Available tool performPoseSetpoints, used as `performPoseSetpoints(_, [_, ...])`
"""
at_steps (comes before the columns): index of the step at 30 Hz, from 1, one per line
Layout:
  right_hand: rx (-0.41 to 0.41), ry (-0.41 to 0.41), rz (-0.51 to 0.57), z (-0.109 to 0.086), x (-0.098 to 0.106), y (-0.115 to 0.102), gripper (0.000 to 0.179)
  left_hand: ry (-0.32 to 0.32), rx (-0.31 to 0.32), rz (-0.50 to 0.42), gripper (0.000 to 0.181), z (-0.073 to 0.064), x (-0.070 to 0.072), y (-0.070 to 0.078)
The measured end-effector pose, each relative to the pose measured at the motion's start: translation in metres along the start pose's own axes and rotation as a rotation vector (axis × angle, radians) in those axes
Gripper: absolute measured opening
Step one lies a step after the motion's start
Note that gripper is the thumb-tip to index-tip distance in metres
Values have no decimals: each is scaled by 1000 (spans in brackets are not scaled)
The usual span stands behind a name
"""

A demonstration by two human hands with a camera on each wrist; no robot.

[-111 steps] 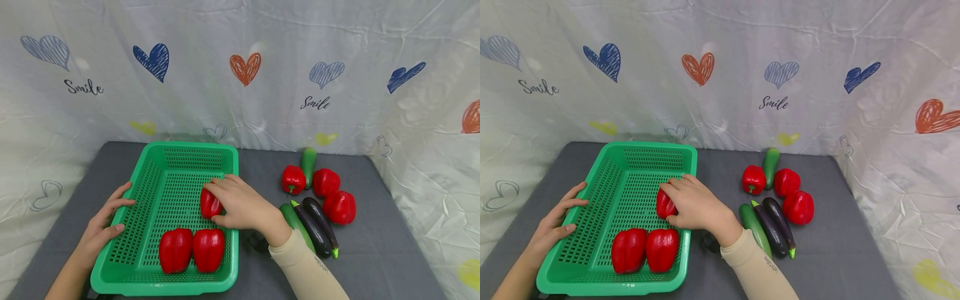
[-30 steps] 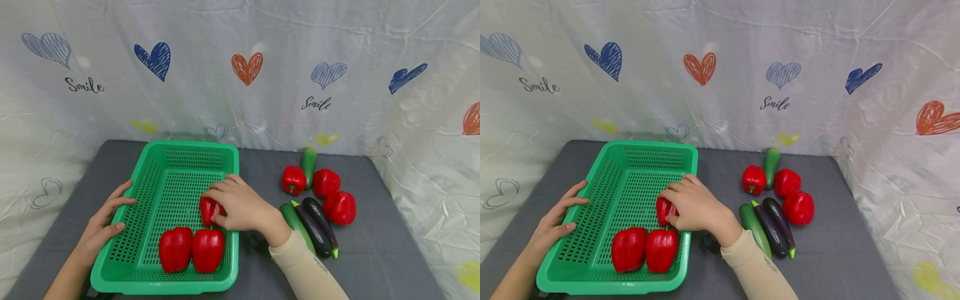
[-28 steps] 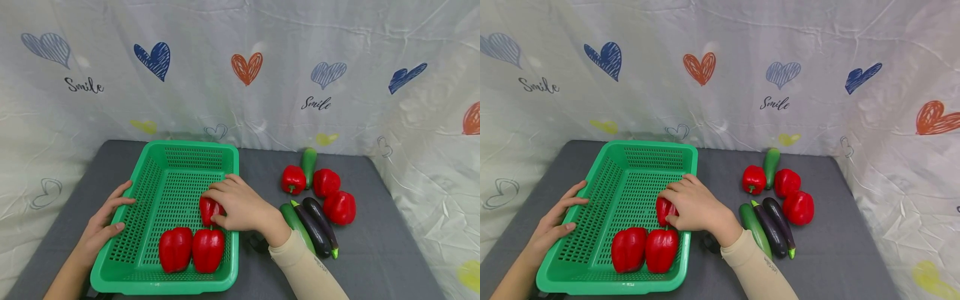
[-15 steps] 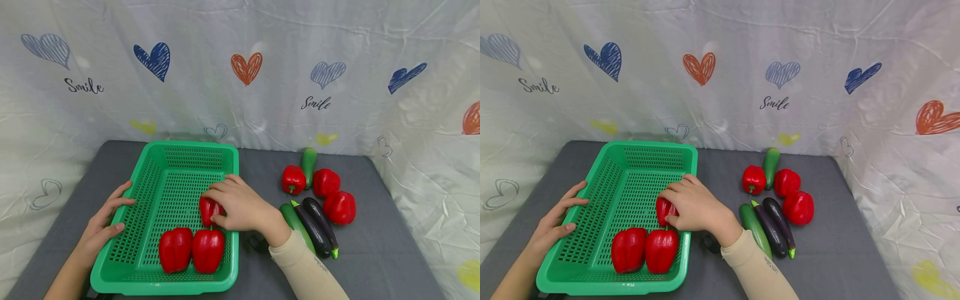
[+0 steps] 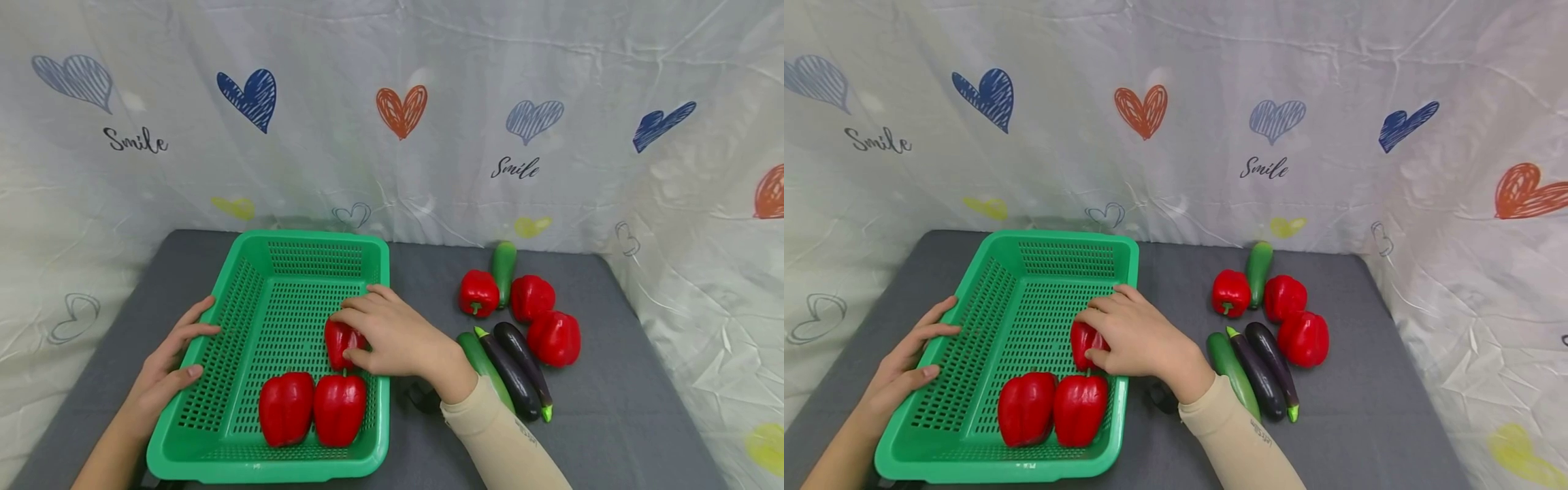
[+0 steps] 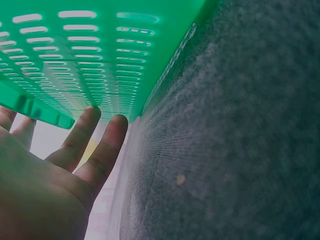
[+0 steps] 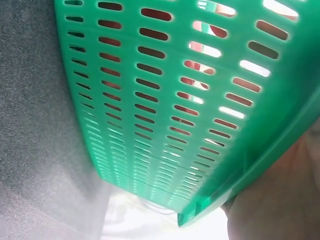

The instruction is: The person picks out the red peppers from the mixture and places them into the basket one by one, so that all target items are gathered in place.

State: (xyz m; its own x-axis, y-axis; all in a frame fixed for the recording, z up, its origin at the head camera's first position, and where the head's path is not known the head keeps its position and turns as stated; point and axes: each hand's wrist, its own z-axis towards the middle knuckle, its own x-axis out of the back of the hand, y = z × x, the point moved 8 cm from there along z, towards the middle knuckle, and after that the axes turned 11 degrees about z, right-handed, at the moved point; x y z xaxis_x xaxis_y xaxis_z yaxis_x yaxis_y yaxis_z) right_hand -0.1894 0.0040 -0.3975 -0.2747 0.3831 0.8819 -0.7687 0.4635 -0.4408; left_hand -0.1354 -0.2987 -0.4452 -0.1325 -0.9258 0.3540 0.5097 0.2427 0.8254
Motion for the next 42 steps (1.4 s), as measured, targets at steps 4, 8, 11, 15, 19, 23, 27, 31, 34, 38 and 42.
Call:
performPoseSetpoints(4, [16, 9, 8, -1, 3, -3, 42, -1, 15, 4, 54, 1, 0, 1])
performPoseSetpoints(8, [29, 16, 8, -1, 5, -5, 42, -2, 13, 2, 54, 1, -1, 2])
performPoseSetpoints(11, [36, 19, 11, -2, 6, -7, 42, -1, 10, 1, 54, 1, -1, 2])
performPoseSetpoints(15, [53, 41, 28, -3, 10, -10, 41, 1, -13, -6, 55, 1, 0, 1])
performPoseSetpoints(19, [79, 89, 59, -6, 21, -14, 37, 2, -33, -14, 56, 1, 0, 1])
performPoseSetpoints(23, [104, 134, 70, -9, 30, -17, 35, 4, -35, -16, 56, 1, 0, 1])
performPoseSetpoints(27, [122, 168, 66, -12, 37, -19, 36, 5, -34, -14, 56, 0, 0, 0])
performPoseSetpoints(31, [130, 190, 50, -15, 44, -19, 39, 3, -30, -14, 56, 0, 0, 0])
performPoseSetpoints(34, [124, 200, 36, -18, 49, -18, 41, 0, -20, -5, 55, -1, 0, 0])
performPoseSetpoints(38, [109, 215, 29, -23, 57, -15, 44, -3, 9, 18, 53, 0, -1, 2])
performPoseSetpoints(42, [100, 238, 27, -28, 65, -11, 46, -7, 37, 30, 52, 1, -1, 3])
